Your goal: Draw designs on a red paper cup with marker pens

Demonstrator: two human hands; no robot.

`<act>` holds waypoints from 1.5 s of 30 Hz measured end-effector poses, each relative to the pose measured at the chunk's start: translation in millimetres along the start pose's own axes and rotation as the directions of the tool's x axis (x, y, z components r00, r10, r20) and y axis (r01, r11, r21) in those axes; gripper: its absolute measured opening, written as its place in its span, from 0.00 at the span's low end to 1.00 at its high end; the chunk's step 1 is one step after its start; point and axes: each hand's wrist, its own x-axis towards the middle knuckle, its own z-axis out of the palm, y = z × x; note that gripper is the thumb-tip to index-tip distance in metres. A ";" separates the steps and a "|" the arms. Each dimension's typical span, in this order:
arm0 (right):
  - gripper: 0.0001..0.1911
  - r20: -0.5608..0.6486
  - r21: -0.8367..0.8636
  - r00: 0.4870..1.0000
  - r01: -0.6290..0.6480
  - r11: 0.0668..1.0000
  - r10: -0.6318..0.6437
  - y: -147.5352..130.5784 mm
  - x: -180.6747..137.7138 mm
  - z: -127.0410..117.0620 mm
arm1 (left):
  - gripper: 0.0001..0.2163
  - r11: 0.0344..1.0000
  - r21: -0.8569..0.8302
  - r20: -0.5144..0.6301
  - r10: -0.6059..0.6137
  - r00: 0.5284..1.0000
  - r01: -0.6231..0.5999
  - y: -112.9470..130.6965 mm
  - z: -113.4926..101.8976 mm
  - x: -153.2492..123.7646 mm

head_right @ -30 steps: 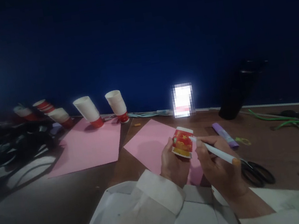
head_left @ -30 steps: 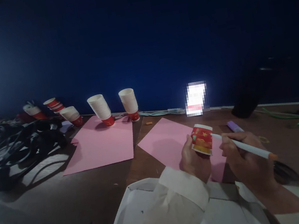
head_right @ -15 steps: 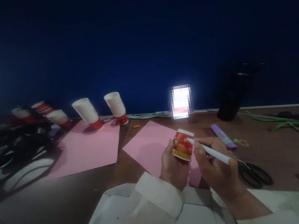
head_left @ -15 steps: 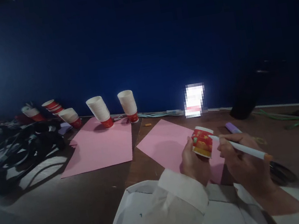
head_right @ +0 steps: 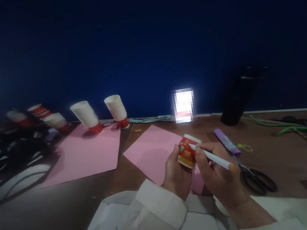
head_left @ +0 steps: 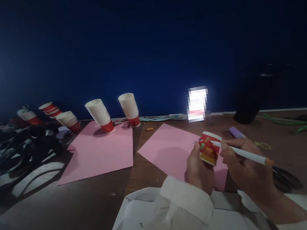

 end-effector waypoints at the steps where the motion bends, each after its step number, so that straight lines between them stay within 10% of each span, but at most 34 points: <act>1: 0.14 0.003 0.002 1.000 -0.006 1.000 0.006 0.1 0.0 0.2 | 0.16 1.000 0.000 0.002 0.002 1.000 -0.002 -0.1 -0.5 0.4; 45: 0.13 0.039 0.008 0.996 -0.076 0.997 0.076 7.9 -2.5 1.0 | 0.17 1.000 -0.003 0.052 0.015 0.999 -0.015 4.4 1.9 0.6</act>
